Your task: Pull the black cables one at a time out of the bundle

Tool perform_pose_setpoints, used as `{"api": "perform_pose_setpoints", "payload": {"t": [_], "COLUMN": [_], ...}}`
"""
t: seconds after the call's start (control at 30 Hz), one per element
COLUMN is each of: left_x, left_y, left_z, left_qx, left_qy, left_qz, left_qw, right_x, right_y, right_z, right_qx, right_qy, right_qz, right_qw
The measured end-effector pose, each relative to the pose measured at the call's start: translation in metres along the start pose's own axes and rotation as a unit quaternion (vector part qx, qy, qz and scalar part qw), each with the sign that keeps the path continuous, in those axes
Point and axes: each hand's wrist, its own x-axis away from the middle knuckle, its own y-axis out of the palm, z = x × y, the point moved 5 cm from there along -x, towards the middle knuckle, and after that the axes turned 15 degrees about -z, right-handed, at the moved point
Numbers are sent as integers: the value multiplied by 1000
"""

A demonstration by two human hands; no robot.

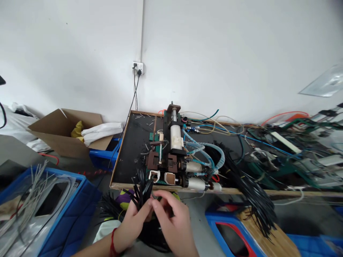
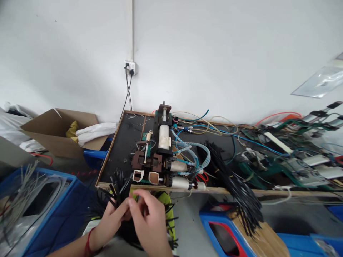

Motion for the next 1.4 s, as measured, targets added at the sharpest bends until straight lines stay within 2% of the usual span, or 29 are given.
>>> {"api": "perform_pose_setpoints", "payload": {"t": [0.1, 0.23, 0.33, 0.4, 0.43, 0.5, 0.57, 0.67, 0.8, 0.9, 1.07, 1.2, 1.33, 1.4], "left_x": [2, -1, -8, -12, -12, -13, -13, -13, -16, -21, -27, -30, -33, -33], "left_y": [-5, -3, 0, 1, 1, 2, 3, 3, -4, -8, -8, -6, -4, -4], "left_z": [-3, 0, 18, 33, 38, 43, 42, 38, 37, 35, 35, 38, 39, 39], "left_qx": [-28, -17, -81, -129, -134, -115, -97, -114, -126, -95, -91, -90, -84, -82], "left_qy": [-6, -12, 28, 72, 84, 83, 67, 61, 77, 81, 80, 84, 79, 82], "left_qz": [22, 5, 18, 53, 76, 105, 105, 105, 113, 101, 89, 91, 93, 89], "left_qw": [999, 1000, 996, 988, 984, 984, 987, 986, 983, 987, 989, 988, 989, 989], "right_x": [-12, -10, -4, -1, -1, -3, -4, -4, -3, 1, 6, 6, 4, 0], "right_y": [15, 16, 9, 4, 5, 13, 22, 29, 32, 36, 49, 53, 54, 54], "right_z": [-6, 8, 17, 22, 26, 35, 42, 43, 44, 55, 80, 84, 77, 72], "right_qx": [-49, -129, -189, -182, -177, -173, -153, -126, -166, -243, -417, -468, -481, -519], "right_qy": [-30, -27, -38, -53, -50, -19, 9, 18, 23, 16, -3, -24, -31, -32], "right_qz": [-1, 22, 84, 119, 112, 51, -19, -66, -145, -191, -189, -163, -154, -125], "right_qw": [998, 991, 978, 975, 977, 983, 988, 990, 975, 951, 889, 868, 863, 845]}}
